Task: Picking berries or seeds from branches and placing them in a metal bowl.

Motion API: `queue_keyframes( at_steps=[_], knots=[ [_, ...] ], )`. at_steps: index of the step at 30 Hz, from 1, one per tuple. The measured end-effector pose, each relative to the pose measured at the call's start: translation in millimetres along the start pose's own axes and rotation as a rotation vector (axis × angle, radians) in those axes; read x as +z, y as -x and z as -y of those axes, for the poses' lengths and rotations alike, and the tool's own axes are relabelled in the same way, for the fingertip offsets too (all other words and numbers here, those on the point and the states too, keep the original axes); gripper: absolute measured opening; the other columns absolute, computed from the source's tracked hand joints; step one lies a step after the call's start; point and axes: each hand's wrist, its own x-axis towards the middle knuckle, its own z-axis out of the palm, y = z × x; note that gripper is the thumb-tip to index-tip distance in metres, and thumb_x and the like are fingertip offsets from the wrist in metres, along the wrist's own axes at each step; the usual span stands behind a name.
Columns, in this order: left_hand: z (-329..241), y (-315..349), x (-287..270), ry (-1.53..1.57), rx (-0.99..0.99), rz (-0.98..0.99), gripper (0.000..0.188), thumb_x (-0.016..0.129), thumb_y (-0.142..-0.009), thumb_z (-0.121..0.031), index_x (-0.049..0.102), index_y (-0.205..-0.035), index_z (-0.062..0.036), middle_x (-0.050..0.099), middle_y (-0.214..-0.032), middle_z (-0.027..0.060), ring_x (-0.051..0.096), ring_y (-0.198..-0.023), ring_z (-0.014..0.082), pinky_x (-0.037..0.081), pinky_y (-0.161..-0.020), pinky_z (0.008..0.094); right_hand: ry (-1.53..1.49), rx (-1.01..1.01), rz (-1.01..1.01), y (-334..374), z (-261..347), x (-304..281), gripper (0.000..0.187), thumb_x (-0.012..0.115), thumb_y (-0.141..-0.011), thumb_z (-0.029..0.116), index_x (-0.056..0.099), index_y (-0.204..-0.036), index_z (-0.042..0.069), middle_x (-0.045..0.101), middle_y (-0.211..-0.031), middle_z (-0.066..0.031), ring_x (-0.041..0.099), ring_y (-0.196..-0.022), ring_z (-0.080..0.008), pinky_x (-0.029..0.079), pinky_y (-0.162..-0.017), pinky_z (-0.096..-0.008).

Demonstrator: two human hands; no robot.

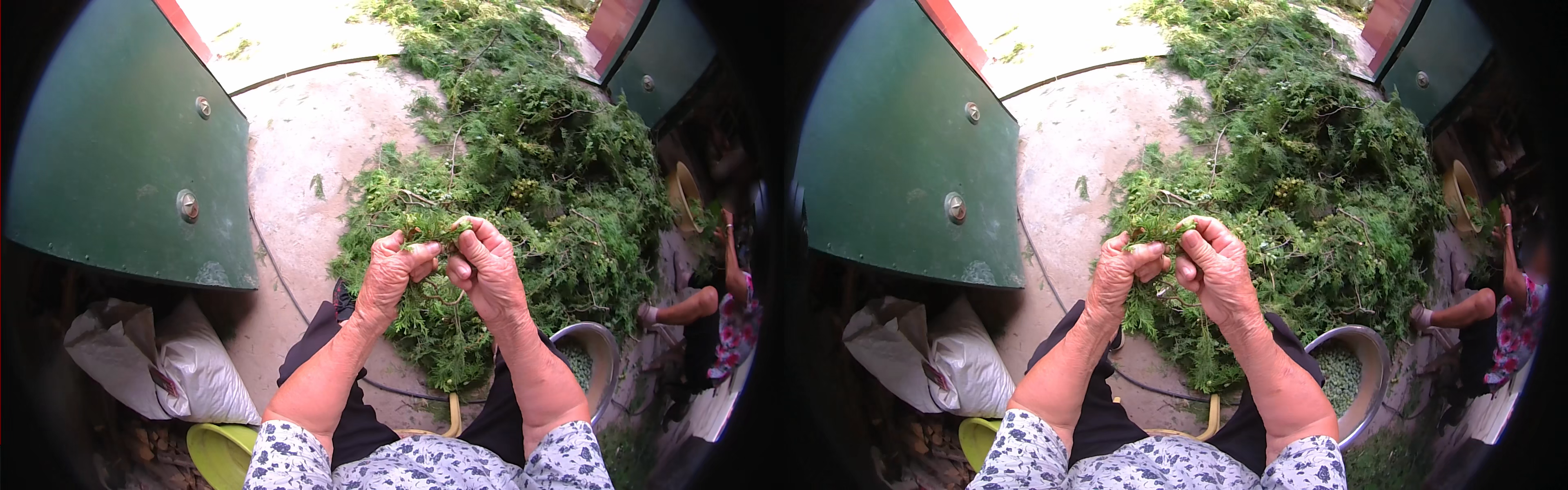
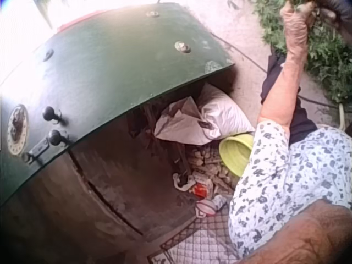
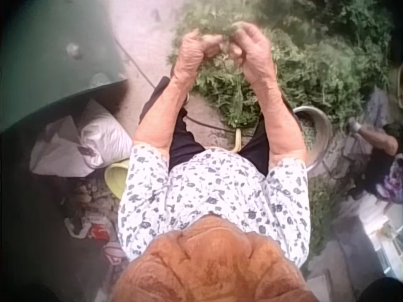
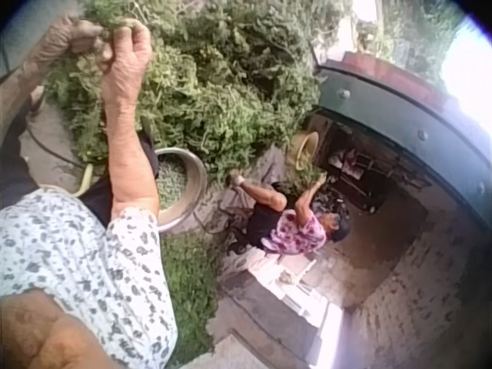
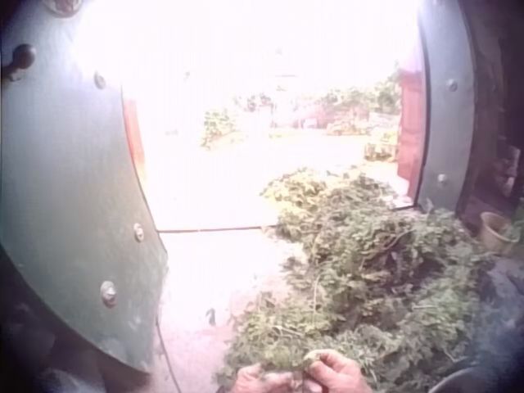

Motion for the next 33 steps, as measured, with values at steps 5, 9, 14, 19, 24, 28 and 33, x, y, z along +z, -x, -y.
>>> queue_keyframes(
  at_steps=[5, 9, 14, 19, 24, 28, 33],
  knots=[
    [-7.1, -2.9, -9.5, 0.088, -0.007, 0.049, 0.011, 0.059, -0.078, -0.009, 0.056, -0.070, -0.0021, 0.044, -0.052, -0.0012, 0.038, -0.047, 0.0076, 0.033, -0.049, 0.0222, -0.008, -0.012, 0.028, 1.6, 15.6, -1.6, 0.016, 0.053, -0.089, 0.016, 0.051, -0.100, 0.005, 0.055, -0.077, -0.0065, 0.049, -0.055, -0.0110, 0.035, -0.042, -0.0211],
    [-5.1, -3.2, -10.0, 0.084, -0.014, 0.047, 0.013, 0.058, -0.077, -0.008, 0.056, -0.067, -0.0007, 0.045, -0.051, 0.0006, 0.040, -0.047, 0.0088, 0.036, -0.052, 0.0230, -0.071, 0.031, 0.048, -2.7, 13.6, -3.2, 0.014, 0.048, -0.085, 0.012, 0.049, -0.095, 0.003, 0.053, -0.085, -0.0119, 0.051, -0.059, -0.0151, 0.035, -0.042, -0.0227],
    [0.0, -6.2, -11.5, 0.105, -0.011, 0.093, 0.011, 0.061, -0.074, -0.010, 0.057, -0.068, -0.0008, 0.045, -0.051, 0.0000, 0.040, -0.047, 0.0085, 0.034, -0.049, 0.0220, -0.110, 0.033, 0.143, -5.5, 14.8, -6.7, 0.015, 0.050, -0.085, 0.013, 0.049, -0.095, 0.003, 0.053, -0.088, -0.0118, 0.051, -0.059, -0.0141, 0.035, -0.041, -0.0221],
    [-2.5, -2.3, -5.0, 0.003, -0.055, 0.105, 0.011, 0.062, -0.074, -0.010, 0.057, -0.067, -0.0037, 0.047, -0.053, -0.0016, 0.039, -0.047, 0.0057, 0.030, -0.046, 0.0209, 0.264, 0.109, 0.105, -0.8, 16.0, -5.5, 0.030, 0.060, -0.086, 0.017, 0.054, -0.109, 0.000, 0.050, -0.071, 0.0022, 0.044, -0.052, -0.0041, 0.031, -0.043, -0.0179],
    [6.6, -2.1, -12.2, -0.132, -0.017, 0.071, 0.012, 0.065, -0.074, -0.013, 0.058, -0.068, -0.0046, 0.049, -0.056, -0.0032, 0.037, -0.048, 0.0031, 0.028, -0.045, 0.0203, 0.609, -0.113, 0.032, 2.7, 12.6, 5.7, 0.025, 0.071, -0.076, 0.016, 0.064, -0.091, -0.002, 0.049, -0.076, 0.0024, 0.044, -0.062, -0.0037, 0.036, -0.051, -0.0183],
    [8.6, 2.1, -1.8, -0.292, 0.115, -0.095, 0.013, 0.067, -0.072, -0.012, 0.061, -0.078, -0.0025, 0.053, -0.063, -0.0032, 0.039, -0.051, 0.0006, 0.026, -0.044, 0.0175, 0.694, -0.253, -0.100, 2.4, 3.0, 1.1, 0.019, 0.074, -0.070, 0.010, 0.062, -0.081, -0.001, 0.051, -0.075, 0.0020, 0.045, -0.064, -0.0041, 0.039, -0.055, -0.0197],
    [6.3, 4.3, 7.2, -0.245, 0.080, -0.066, 0.008, 0.064, -0.080, -0.012, 0.062, -0.080, -0.0038, 0.051, -0.059, -0.0048, 0.041, -0.053, 0.0015, 0.030, -0.047, 0.0179, 0.011, 0.044, -0.054, -3.9, 13.2, -10.2, 0.013, 0.058, -0.086, 0.014, 0.055, -0.087, 0.002, 0.051, -0.066, -0.0005, 0.043, -0.047, -0.0062, 0.029, -0.039, -0.0195]
  ],
)
